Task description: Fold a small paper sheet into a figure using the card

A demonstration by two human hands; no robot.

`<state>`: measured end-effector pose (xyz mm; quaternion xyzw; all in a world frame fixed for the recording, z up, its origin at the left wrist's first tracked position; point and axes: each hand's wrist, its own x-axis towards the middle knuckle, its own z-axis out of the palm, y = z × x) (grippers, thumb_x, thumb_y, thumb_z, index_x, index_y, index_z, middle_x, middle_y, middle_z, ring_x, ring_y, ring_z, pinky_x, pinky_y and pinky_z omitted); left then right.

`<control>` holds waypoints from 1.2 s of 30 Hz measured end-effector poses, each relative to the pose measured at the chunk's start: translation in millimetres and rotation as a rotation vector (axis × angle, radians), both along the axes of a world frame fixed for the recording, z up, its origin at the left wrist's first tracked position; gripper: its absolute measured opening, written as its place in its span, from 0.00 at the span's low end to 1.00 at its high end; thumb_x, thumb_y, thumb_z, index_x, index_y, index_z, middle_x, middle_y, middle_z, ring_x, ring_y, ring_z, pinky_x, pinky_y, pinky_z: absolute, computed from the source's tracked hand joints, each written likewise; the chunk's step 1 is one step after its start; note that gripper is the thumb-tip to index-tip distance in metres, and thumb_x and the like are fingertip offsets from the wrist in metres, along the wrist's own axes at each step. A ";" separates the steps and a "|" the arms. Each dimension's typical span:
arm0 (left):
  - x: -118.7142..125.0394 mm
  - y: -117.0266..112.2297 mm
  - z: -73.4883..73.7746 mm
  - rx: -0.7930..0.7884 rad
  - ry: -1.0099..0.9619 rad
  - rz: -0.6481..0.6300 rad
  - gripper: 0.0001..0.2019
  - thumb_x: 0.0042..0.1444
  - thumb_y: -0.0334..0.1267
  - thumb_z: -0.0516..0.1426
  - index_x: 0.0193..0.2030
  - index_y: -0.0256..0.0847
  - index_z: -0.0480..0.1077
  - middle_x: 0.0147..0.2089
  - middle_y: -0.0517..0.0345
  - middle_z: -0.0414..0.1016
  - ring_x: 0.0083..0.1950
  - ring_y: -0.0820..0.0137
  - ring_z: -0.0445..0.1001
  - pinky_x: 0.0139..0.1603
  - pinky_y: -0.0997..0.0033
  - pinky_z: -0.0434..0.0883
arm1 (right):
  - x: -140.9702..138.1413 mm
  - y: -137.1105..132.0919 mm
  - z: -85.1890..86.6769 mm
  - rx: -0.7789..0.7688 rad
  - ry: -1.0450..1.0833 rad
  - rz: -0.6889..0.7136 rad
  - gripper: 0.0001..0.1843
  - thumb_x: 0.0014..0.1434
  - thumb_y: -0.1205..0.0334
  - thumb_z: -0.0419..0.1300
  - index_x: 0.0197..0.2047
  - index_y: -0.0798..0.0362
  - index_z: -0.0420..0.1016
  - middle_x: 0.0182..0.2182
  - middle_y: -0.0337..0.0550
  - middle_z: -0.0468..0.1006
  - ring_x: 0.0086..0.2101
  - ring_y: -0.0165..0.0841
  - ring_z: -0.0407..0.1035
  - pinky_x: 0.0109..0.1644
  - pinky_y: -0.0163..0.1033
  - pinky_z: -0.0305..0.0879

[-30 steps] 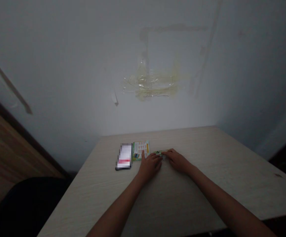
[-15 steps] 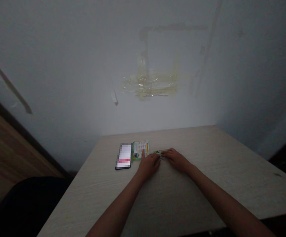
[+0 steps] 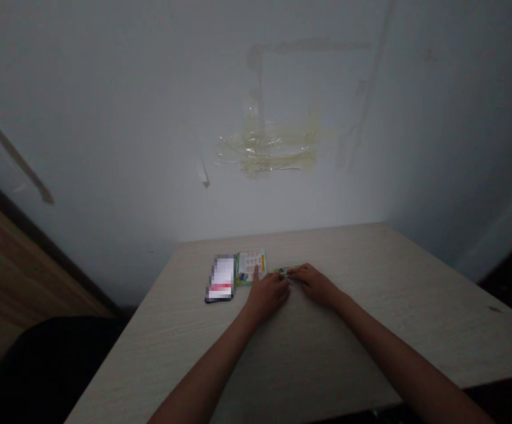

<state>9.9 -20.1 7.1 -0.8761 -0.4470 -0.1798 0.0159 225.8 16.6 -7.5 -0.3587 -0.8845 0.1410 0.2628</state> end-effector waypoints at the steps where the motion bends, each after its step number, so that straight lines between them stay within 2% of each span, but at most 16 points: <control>1: -0.3 -0.5 0.5 -0.003 0.005 -0.003 0.12 0.66 0.45 0.49 0.50 0.52 0.71 0.54 0.57 0.73 0.56 0.62 0.70 0.67 0.29 0.35 | 0.0 0.1 -0.2 0.001 0.002 0.001 0.25 0.58 0.76 0.51 0.56 0.50 0.74 0.55 0.44 0.75 0.54 0.35 0.63 0.62 0.47 0.60; 8: -0.8 -2.0 -0.3 -0.004 0.015 0.000 0.13 0.64 0.46 0.52 0.53 0.54 0.70 0.55 0.57 0.71 0.57 0.60 0.69 0.66 0.27 0.38 | 0.7 -1.2 1.5 -0.011 0.000 0.000 0.29 0.55 0.78 0.51 0.57 0.49 0.73 0.56 0.44 0.74 0.55 0.36 0.63 0.62 0.49 0.59; 17: -0.9 -2.3 -1.9 -0.017 0.000 0.004 0.13 0.64 0.47 0.52 0.53 0.57 0.70 0.56 0.59 0.70 0.58 0.61 0.67 0.68 0.30 0.34 | 2.2 0.6 -0.2 -0.008 0.018 0.010 0.25 0.59 0.75 0.50 0.56 0.48 0.73 0.55 0.44 0.75 0.55 0.37 0.64 0.61 0.50 0.61; 28: -1.9 -2.0 -0.6 -0.019 0.030 -0.020 0.13 0.64 0.45 0.52 0.53 0.57 0.70 0.57 0.58 0.70 0.58 0.60 0.67 0.67 0.28 0.38 | 2.4 2.4 -2.8 -0.009 0.017 0.005 0.27 0.58 0.76 0.51 0.57 0.48 0.73 0.55 0.44 0.75 0.55 0.36 0.64 0.60 0.48 0.61; 36: -4.4 -2.9 -3.9 -0.037 0.002 -0.023 0.14 0.64 0.46 0.52 0.55 0.59 0.70 0.59 0.58 0.69 0.61 0.59 0.65 0.67 0.27 0.36 | 2.9 -0.1 0.1 -0.007 0.032 0.010 0.27 0.58 0.76 0.50 0.57 0.47 0.73 0.55 0.43 0.75 0.54 0.36 0.64 0.61 0.49 0.60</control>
